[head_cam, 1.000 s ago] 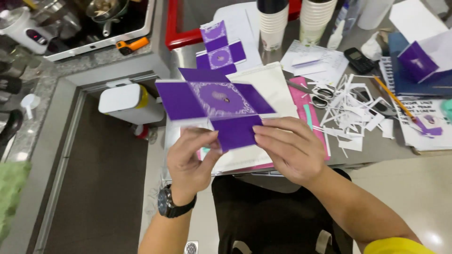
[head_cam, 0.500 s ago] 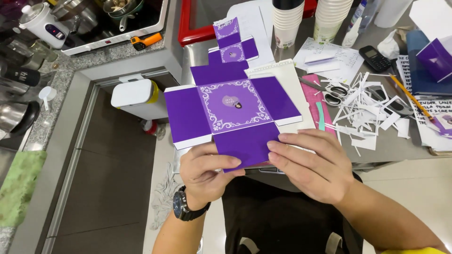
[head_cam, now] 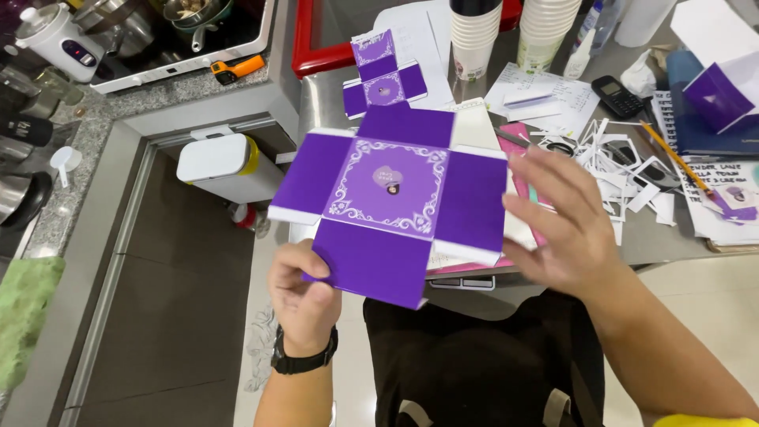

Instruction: The person uses a paper trimmer and a scoring tool to cut and crease a purple printed paper sheet. They then fold the sheet along the scored lines to form a small box, tucking the flaps to secure the shape. The finished box is placed on the table among other completed boxes.

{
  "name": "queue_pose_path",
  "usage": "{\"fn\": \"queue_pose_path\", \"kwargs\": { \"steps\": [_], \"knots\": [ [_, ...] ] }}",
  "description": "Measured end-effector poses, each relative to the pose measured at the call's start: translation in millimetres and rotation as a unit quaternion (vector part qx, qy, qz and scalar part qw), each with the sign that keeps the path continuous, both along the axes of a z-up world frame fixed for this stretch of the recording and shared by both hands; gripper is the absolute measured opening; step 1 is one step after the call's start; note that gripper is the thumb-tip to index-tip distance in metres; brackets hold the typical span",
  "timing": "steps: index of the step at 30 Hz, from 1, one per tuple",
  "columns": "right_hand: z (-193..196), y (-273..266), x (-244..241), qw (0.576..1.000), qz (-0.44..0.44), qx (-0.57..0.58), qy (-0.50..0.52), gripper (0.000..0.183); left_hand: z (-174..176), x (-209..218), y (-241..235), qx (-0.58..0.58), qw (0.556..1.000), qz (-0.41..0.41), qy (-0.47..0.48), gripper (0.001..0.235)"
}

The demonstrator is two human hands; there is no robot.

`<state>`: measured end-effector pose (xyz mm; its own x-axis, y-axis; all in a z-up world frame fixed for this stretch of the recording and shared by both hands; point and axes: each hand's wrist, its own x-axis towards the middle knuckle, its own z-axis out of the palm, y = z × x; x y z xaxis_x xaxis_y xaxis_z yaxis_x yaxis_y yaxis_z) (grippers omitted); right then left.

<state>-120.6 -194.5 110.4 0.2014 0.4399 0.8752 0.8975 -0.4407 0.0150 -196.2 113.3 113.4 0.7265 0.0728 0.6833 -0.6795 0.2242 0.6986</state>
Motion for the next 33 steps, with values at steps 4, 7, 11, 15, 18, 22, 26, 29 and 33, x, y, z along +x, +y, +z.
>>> {"fn": "queue_pose_path", "kwargs": {
  "steps": [4,7,11,15,18,22,26,29,33],
  "knots": [
    [8.2,5.5,5.6,0.999,0.026,0.018,-0.023,0.034,-6.8,2.5,6.1,-0.035,0.990,-0.122,0.059,0.019],
    [27.9,10.9,0.1,0.996,0.043,0.003,-0.073,0.020,-32.7,0.3,25.3,0.017,0.991,-0.090,0.098,0.024],
    [40.1,4.5,-0.8,0.996,0.088,-0.017,0.016,0.011,-14.2,-8.3,41.9,0.251,0.930,0.262,0.066,0.044],
    [49.8,0.5,4.3,0.956,0.036,-0.010,0.291,0.014,-0.9,-9.0,47.7,0.173,0.962,0.173,0.124,0.056],
    [52.0,12.2,19.7,0.840,-0.086,-0.040,0.535,0.025,-40.2,6.0,51.5,0.197,0.961,-0.106,0.165,0.093],
    [22.2,27.7,32.5,0.767,0.105,0.154,0.614,0.022,-105.7,7.5,19.1,-0.083,0.948,-0.210,0.224,0.076],
    [6.5,32.3,29.4,0.794,0.040,0.144,0.590,0.022,-102.3,14.1,-17.1,-0.235,0.902,-0.013,0.361,0.043],
    [-18.7,37.3,21.3,0.809,-0.113,0.027,0.577,0.031,-89.6,8.6,-37.8,-0.290,0.875,-0.098,0.374,0.056],
    [-0.4,57.8,2.5,0.827,-0.105,0.047,0.550,0.042,-66.0,3.5,-51.5,-0.247,0.896,-0.177,0.323,0.063]
  ]
}}
